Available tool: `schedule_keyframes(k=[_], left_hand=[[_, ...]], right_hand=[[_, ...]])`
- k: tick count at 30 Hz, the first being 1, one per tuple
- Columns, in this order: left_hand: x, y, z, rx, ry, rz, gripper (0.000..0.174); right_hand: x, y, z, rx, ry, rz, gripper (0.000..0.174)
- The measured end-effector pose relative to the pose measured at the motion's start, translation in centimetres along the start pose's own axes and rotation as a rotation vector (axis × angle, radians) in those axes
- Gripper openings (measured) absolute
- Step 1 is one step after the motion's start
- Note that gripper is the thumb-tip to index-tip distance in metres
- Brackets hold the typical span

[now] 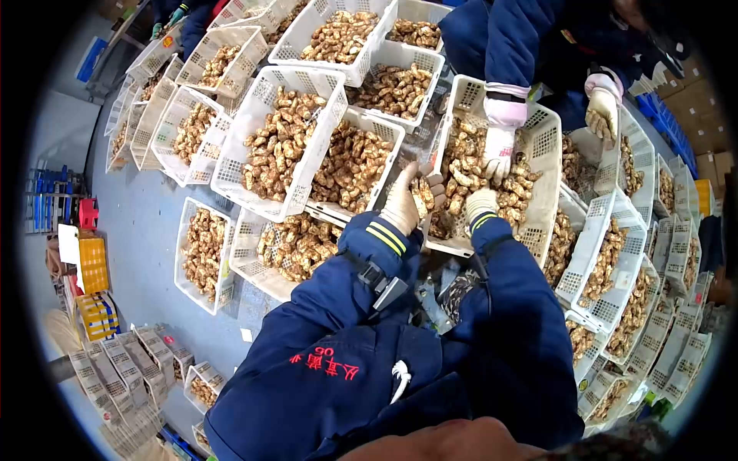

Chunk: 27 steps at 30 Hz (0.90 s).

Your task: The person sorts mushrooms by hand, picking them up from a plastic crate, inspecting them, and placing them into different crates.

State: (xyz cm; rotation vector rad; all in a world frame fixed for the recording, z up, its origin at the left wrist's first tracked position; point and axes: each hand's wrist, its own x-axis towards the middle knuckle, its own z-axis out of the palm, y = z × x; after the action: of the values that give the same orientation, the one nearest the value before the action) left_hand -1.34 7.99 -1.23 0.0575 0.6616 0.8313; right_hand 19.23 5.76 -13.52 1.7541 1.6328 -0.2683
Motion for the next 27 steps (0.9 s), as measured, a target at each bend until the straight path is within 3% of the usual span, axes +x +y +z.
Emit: schedule_keyframes(k=[4, 9, 10, 13, 14, 16, 20, 21, 22, 24, 27], left_hand=[[1.2, -0.3, -1.5, -0.081, -0.081, -0.009, 0.043], [0.8, -0.2, -1.3, -0.066, -0.042, -0.003, 0.042], [0.8, -0.2, -1.2, -0.062, -0.041, -0.007, 0.042], [0.8, -0.3, -1.2, -0.035, -0.008, 0.013, 0.040], [0.8, -0.3, -1.2, -0.020, 0.007, 0.016, 0.040], [0.8, -0.4, -1.1, -0.014, -0.012, 0.001, 0.040], [0.4, -0.3, -0.5, 0.041, -0.006, -0.033, 0.040], [0.1, -0.3, 0.0, 0.073, 0.012, -0.040, 0.040], [-0.2, -0.3, 0.3, 0.104, 0.032, -0.046, 0.041], [-0.9, -0.3, 0.9, 0.094, -0.041, -0.084, 0.035], [-0.4, -0.6, -0.1, 0.066, -0.222, -0.155, 0.026]], right_hand=[[3.6, 1.3, 5.1, 0.032, 0.066, 0.014, 0.030], [2.3, 1.5, 3.0, 0.128, 0.063, 0.001, 0.028], [0.1, 2.1, 2.2, -0.063, 0.161, -0.131, 0.027], [-0.4, 3.3, 1.0, -0.057, 0.155, -0.234, 0.028], [-0.4, 4.0, 0.7, 0.017, 0.035, -0.201, 0.030], [-1.6, 5.5, -0.6, 0.311, 0.077, -0.106, 0.031], [-0.4, 7.7, 3.1, 1.189, 0.613, -0.128, 0.032], [-3.2, 7.7, -0.4, 1.234, 0.671, -0.150, 0.034], [-5.4, 7.2, -3.3, 1.424, 0.691, -0.220, 0.034], [-9.1, 6.0, -7.6, 1.307, 0.868, -0.379, 0.039], [-12.2, 4.4, -11.4, 1.019, 0.816, -0.751, 0.042]])
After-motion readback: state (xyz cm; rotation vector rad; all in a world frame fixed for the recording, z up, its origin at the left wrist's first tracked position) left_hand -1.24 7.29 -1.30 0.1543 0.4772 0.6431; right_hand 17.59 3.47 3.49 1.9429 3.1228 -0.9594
